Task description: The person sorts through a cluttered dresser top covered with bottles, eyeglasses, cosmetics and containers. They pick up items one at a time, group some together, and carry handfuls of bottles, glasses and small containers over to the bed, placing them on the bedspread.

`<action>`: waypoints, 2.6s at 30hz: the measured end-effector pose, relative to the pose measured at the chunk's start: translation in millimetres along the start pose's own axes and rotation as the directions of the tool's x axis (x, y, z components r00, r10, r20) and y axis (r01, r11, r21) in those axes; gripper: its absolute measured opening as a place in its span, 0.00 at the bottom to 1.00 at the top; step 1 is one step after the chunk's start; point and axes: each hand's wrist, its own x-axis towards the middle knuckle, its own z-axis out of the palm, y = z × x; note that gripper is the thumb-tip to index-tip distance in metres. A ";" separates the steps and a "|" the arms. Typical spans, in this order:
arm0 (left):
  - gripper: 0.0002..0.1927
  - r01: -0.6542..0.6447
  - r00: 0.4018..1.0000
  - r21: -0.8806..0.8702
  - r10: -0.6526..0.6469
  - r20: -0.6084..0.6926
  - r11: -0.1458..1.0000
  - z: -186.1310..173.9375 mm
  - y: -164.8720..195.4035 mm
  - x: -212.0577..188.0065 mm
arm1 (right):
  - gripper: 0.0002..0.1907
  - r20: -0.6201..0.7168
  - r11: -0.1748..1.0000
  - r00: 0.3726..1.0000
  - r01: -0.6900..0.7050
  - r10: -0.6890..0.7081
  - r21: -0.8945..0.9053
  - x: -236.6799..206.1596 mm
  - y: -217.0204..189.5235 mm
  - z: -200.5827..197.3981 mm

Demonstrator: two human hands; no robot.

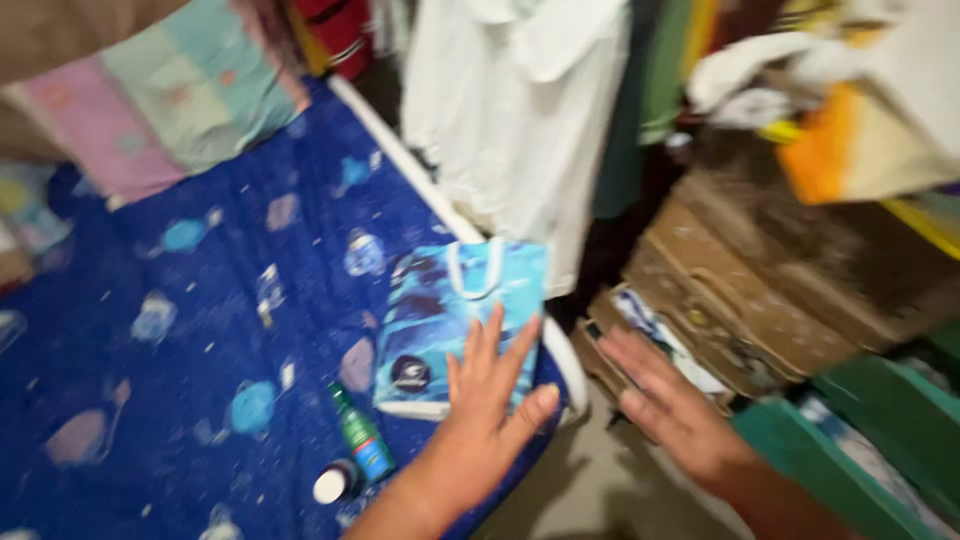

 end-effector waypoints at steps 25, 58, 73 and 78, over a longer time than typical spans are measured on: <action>0.35 -0.531 0.772 -0.314 0.602 0.203 0.787 342.5 384.4 145.4 | 0.32 -0.514 0.925 0.857 -0.232 0.049 -0.299 -347.6 47.4 -393.5; 0.30 -0.439 0.559 -0.641 0.750 0.354 0.629 494.7 450.4 370.9 | 0.25 -0.771 0.871 0.599 -0.475 0.217 -0.124 -341.2 128.0 -547.5; 0.29 -0.291 0.606 -0.710 0.698 0.382 0.641 559.3 497.6 407.6 | 0.25 -0.823 0.672 0.498 -0.711 0.272 -0.208 -349.3 108.1 -677.4; 0.28 -0.351 0.620 -0.712 0.721 0.310 0.608 580.8 516.7 413.6 | 0.25 -0.825 0.678 0.539 -0.672 0.170 -0.299 -357.7 139.3 -762.7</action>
